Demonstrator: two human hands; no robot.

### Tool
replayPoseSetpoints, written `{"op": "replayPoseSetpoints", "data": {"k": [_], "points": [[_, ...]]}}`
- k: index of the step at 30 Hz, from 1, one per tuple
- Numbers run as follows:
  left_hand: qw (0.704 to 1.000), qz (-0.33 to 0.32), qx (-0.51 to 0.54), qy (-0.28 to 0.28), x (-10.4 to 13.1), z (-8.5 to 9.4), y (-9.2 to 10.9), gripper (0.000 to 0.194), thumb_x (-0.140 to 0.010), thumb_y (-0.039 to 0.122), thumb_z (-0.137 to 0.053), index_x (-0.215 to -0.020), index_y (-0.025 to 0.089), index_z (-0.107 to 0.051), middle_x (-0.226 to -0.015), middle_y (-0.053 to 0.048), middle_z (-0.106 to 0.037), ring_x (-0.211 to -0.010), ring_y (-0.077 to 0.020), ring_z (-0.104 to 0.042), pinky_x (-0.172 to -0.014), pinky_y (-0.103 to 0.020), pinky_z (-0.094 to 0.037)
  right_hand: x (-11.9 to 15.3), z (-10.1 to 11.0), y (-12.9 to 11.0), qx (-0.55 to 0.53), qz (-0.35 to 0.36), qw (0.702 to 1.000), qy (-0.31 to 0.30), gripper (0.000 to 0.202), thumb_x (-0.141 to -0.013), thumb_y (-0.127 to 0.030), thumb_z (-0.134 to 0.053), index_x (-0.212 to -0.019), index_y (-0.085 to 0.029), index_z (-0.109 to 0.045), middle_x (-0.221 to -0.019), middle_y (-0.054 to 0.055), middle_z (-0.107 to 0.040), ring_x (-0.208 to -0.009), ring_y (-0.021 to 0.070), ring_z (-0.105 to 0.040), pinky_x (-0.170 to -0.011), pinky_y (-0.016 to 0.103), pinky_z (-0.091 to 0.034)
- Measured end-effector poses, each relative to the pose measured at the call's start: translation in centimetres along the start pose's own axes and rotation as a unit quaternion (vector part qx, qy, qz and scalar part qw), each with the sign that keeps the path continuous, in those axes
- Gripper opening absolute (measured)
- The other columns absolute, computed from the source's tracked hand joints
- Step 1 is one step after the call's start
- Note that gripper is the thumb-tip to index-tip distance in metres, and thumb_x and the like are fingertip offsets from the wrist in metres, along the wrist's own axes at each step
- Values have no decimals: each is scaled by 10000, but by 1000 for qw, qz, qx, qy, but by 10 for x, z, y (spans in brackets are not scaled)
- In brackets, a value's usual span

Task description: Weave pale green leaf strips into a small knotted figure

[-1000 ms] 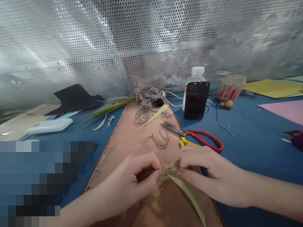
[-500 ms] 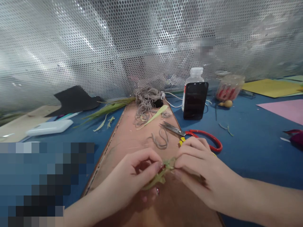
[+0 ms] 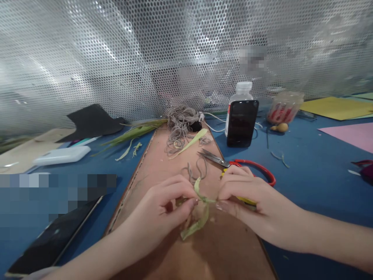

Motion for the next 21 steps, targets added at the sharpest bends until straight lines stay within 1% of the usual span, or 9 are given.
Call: {"op": "replayPoseSetpoints", "data": {"k": [3, 6, 10, 12, 14, 15, 17, 19, 21], "points": [[1000, -2, 7, 1, 0, 2, 2, 173, -831, 151, -452, -697, 189, -556, -751, 15, -564, -727, -103, -523, -682, -205, -417, 0, 2, 0, -4, 4, 1000, -4, 205, -877, -185, -421, -674, -173, -439, -655, -12, -479, -732, 131, -412, -733, 318, -314], [1000, 0, 12, 2, 0, 1, 2, 164, -829, 160, -458, -699, 190, -555, -752, 12, -563, -729, -108, -525, -676, -209, -419, -1, 5, 1, -11, 7, 1000, 6, 203, -874, -192, -436, -673, -172, -453, -659, -12, -475, -720, 127, -405, -739, 315, -321], [1000, 6, 18, 3, -1, 1, 1, 163, -823, 172, -471, -683, 186, -553, -756, 11, -558, -738, -105, -528, -653, -188, -428, -4, 5, 4, -45, -10, 999, 6, 192, -871, -194, -443, -684, -170, -478, -673, -8, -477, -693, 117, -415, -706, 274, -355], [999, 24, 38, -23, -1, -1, 1, 160, -821, 196, -478, -690, 182, -571, -853, -7, -562, -787, -114, -537, -616, -171, -436, -4, 3, 7, -82, -38, 996, -4, 175, -878, -205, -424, -719, -170, -488, -719, 1, -493, -692, 110, -444, -673, 249, -374], [996, 39, 57, -59, 0, -4, 3, 182, -829, 220, -468, -702, 181, -594, -998, -29, -536, -910, -139, -525, -608, -160, -443, -3, -1, 10, -109, -62, 992, -10, 154, -886, -224, -402, -770, -176, -491, -762, 4, -504, -705, 106, -470, -666, 239, -383], [995, 38, 63, -71, 0, -4, 5, 200, -837, 226, -456, -707, 184, -602, -1052, -33, -514, -986, -153, -498, -634, -161, -448, -2, -2, 12, -114, -71, 991, -10, 148, -889, -234, -394, -790, -181, -490, -778, 3, -507, -719, 107, -477, -676, 239, -385], [994, 32, 65, -82, 2, -5, 8, 215, -846, 228, -441, -720, 196, -612, -1113, -29, -474, -1095, -166, -428, -740, -184, -446, 0, -5, 15, -121, -94, 988, -8, 147, -892, -259, -380, -813, -191, -485, -791, -1, -510, -736, 111, -482, -687, 242, -385], [994, 23, 64, -91, 3, -8, 10, 205, -848, 230, -445, -737, 208, -616, -1128, -17, -459, -1077, -152, -435, -843, -222, -417, 3, -10, 20, -142, -134, 981, -14, 166, -894, -298, -364, -816, -202, -475, -764, -9, -500, -710, 111, -475, -657, 238, -389], [991, 20, 64, -113, 5, -13, 10, 191, -850, 241, -451, -756, 213, -615, -1116, -6, -471, -980, -127, -487, -882, -244, -398, 6, -15, 24, -170, -179, 969, -25, 191, -891, -339, -350, -813, -209, -467, -720, -17, -481, -657, 109, -458, -603, 232, -388]]}}
Point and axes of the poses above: each hand's wrist, its own x-axis away from the middle knuckle, its own z-axis out of the back of the hand, y = z × x, the point moved 7 cm from there along -x, towards the middle knuckle
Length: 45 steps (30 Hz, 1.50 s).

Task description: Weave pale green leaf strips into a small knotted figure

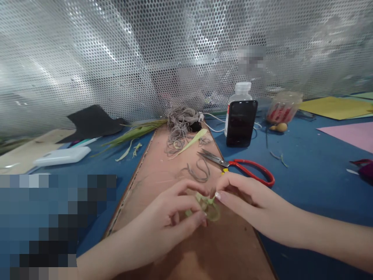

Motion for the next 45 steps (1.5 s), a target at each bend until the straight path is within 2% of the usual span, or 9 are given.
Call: {"op": "replayPoseSetpoints", "data": {"k": [4, 13, 17, 20, 24, 29, 34, 37, 45], "points": [[1000, 7, 5, -24, 0, -5, -4, 204, -862, 261, -435, -771, 214, -612, -1060, 2, -527, -925, -118, -518, -826, -217, -418, 0, -3, 6, -19, -45, 999, 0, 193, -881, -349, -350, -808, -215, -468, -676, -25, -463, -595, 103, -424, -542, 222, -368], [996, 36, 66, -45, 0, -9, -6, 213, -872, 253, -418, -822, 203, -619, -951, 15, -611, -771, -89, -570, -672, -176, -449, -1, -4, 5, 25, -9, 999, 25, 168, -887, -297, -363, -812, -211, -487, -726, -10, -541, -659, 114, -501, -565, 224, -408], [997, 11, 66, -24, -2, -5, -1, 223, -877, 251, -422, -896, 224, -643, -931, 18, -632, -920, -110, -555, -856, -217, -410, 4, 14, -14, 123, 115, 973, 156, 99, -844, -203, -459, -936, -195, -494, -917, 34, -548, -867, 144, -503, -765, 293, -408], [997, 21, 71, -7, -3, -2, -4, 245, -886, 283, -400, -983, 240, -620, -1010, 2, -613, -851, -107, -571, -721, -189, -462, 15, 19, -34, 194, 232, 927, 223, 64, -797, -166, -531, -856, -187, -519, -877, 34, -552, -864, 150, -477, -778, 308, -379], [999, -14, 48, 4, -1, -1, -2, 268, -904, 260, -355, -974, 235, -613, -1099, 4, -583, -887, -102, -561, -740, -174, -454, 11, 10, -33, 211, 215, 939, 166, 107, -777, -226, -581, -701, -194, -513, -702, 0, -570, -704, 141, -468, -698, 301, -394], [997, -40, -71, 16, 0, 1, 2, 306, -917, 213, -303, -969, 231, -603, -1065, 17, -613, -936, -112, -541, -875, -222, -395, 5, 6, -23, 177, 207, 952, 138, 63, -818, -165, -518, -798, -186, -573, -765, 18, -606, -763, 142, -512, -720, 285, -421], [953, -124, -257, 102, 2, 11, 2, 240, -816, 110, -478, -987, 242, -583, -1011, 6, -636, -987, -190, -489, -872, -341, -355, 3, 8, -17, 154, 142, 970, 121, 106, -822, -154, -486, -802, -191, -584, -758, 5, -622, -726, 127, -560, -661, 240, -446], [943, -167, -254, 138, 6, 15, 2, 187, -778, 108, -545, -904, 243, -577, -887, 20, -651, -950, -174, -517, -846, -316, -363, 2, 6, -14, 137, 88, 982, 94, 134, -835, -153, -459, -827, -206, -582, -753, -16, -627, -668, 100, -577, -585, 196, -442], [953, -129, -234, 142, 7, 18, 3, 176, -825, 129, -475, -952, 230, -543, -883, -1, -641, -869, -156, -546, -774, -287, -406, 5, 6, -20, 150, 137, 974, 102, 154, -839, -110, -434, -858, -211, -549, -796, -12, -628, -719, 105, -579, -612, 193, -438]]}}
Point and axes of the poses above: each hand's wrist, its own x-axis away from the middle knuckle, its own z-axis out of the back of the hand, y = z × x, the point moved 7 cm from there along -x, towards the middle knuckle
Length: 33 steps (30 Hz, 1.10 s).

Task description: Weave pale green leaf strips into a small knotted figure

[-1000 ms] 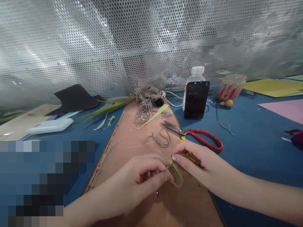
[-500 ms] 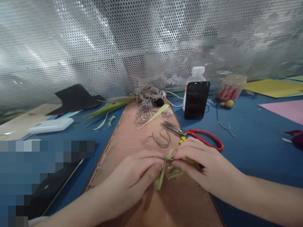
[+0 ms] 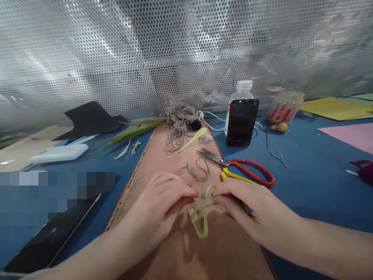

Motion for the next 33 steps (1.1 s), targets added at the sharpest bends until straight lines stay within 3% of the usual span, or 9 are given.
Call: {"op": "replayPoseSetpoints", "data": {"k": [7, 16, 29, 33], "points": [[999, -11, -21, 26, 0, 3, 1, 150, -838, 119, -435, -865, 197, -560, -825, -13, -643, -806, -150, -546, -746, -289, -405, 2, 1, 4, 26, -20, 999, -9, 134, -850, -131, -421, -840, -211, -528, -757, -20, -599, -668, 103, -543, -592, 210, -422], [998, -6, -53, 21, 1, 7, 1, 217, -795, 105, -468, -937, 225, -580, -887, -21, -629, -823, -159, -556, -731, -285, -430, 2, 1, 7, 47, -25, 999, -7, 130, -853, -140, -402, -839, -207, -513, -717, -17, -575, -618, 100, -519, -549, 209, -402], [998, 22, -52, 18, 2, 7, -3, 275, -787, 84, -445, -970, 252, -562, -896, -18, -607, -845, -164, -552, -746, -293, -440, 0, 10, 1, 67, 33, 996, 43, 132, -833, -98, -411, -843, -193, -503, -691, -20, -578, -570, 79, -529, -520, 179, -409], [999, 44, -9, 24, 3, 10, -3, 228, -811, 116, -446, -945, 259, -561, -892, -3, -604, -861, -164, -550, -773, -304, -429, 1, 12, -3, 94, 72, 991, 57, 134, -819, -74, -420, -853, -186, -487, -731, -5, -578, -616, 84, -536, -557, 177, -412]]}}
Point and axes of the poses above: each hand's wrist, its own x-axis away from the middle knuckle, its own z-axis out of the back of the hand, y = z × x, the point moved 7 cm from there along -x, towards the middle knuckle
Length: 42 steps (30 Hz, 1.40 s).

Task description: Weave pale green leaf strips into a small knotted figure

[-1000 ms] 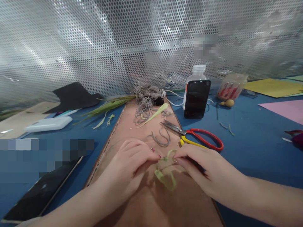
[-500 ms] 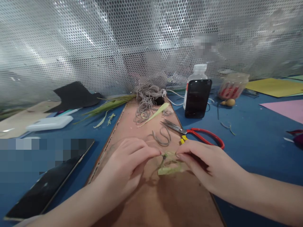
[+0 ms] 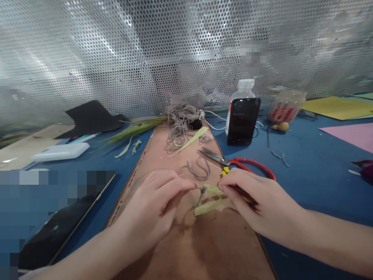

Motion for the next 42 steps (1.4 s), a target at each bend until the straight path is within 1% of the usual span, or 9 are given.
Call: {"op": "replayPoseSetpoints", "data": {"k": [4, 6, 9, 12, 18, 23, 27, 34, 42], "points": [[971, 122, 190, -74, -1, -10, -10, 174, -838, 245, -463, -997, 238, -533, -810, 6, -619, -742, -135, -583, -693, -256, -461, -1, -4, -1, -12, 15, 1000, -23, 119, -842, -94, -405, -844, -191, -473, -767, 18, -577, -694, 110, -550, -604, 199, -431], [917, 198, 324, -117, 2, -23, -16, 261, -864, 274, -421, -1117, 245, -474, -757, 6, -621, -642, -117, -578, -581, -223, -464, -2, -7, -1, -20, 13, 999, -35, 111, -850, -110, -406, -831, -196, -473, -781, 23, -579, -733, 120, -555, -624, 211, -441], [828, 253, 472, -165, 6, -41, -14, 376, -889, 296, -372, -1260, 238, -354, -724, -12, -637, -526, -97, -549, -471, -194, -420, -2, -8, -5, -26, 31, 999, -33, 119, -850, -107, -403, -835, -192, -485, -785, 30, -584, -759, 124, -557, -642, 220, -454], [806, 259, 495, -197, 9, -51, -10, 360, -885, 330, -397, -1224, 210, -417, -733, -29, -652, -590, -106, -581, -506, -199, -424, -1, -8, -10, -36, 65, 997, -22, 118, -845, -107, -418, -853, -186, -505, -791, 40, -586, -770, 128, -552, -667, 234, -465], [847, 205, 463, -160, 3, -45, -8, 127, -834, 232, -515, -891, 217, -627, -765, 42, -646, -735, -74, -594, -711, -175, -451, -1, -8, -11, -36, 105, 994, -11, 104, -838, -93, -465, -865, -175, -522, -850, 40, -591, -846, 141, -507, -779, 275, -443], [872, 216, 423, -120, 1, -40, -15, 99, -823, 235, -529, -884, 209, -603, -788, 47, -643, -731, -73, -598, -689, -170, -458, 0, 1, -9, -27, 98, 994, 28, 220, -794, -43, -477, -967, -175, -512, -988, 65, -553, -936, 156, -473, -831, 316, -404], [918, 192, 326, -118, -2, -35, -15, 114, -829, 256, -514, -886, 206, -599, -809, 35, -654, -761, -92, -594, -685, -183, -449, -1, -4, -16, -45, 122, 991, -16, 216, -771, -35, -466, -911, -186, -530, -915, 46, -568, -888, 144, -487, -807, 296, -408], [953, 155, 217, -145, -3, -29, -4, 140, -821, 213, -487, -858, 200, -622, -760, 39, -656, -707, -101, -593, -661, -187, -453, -1, -13, -10, -56, 95, 994, -24, 175, -805, -101, -511, -966, -168, -531, -944, 58, -572, -932, 141, -483, -820, 277, -410], [984, 64, 107, -125, 0, -28, 1, 143, -839, 213, -471, -896, 246, -598, -816, 69, -659, -728, -88, -591, -668, -174, -444, 1, -15, -17, -27, 129, 991, -22, 117, -774, -55, -476, -742, -161, -514, -805, 38, -572, -788, 131, -465, -745, 267, -413]]}}
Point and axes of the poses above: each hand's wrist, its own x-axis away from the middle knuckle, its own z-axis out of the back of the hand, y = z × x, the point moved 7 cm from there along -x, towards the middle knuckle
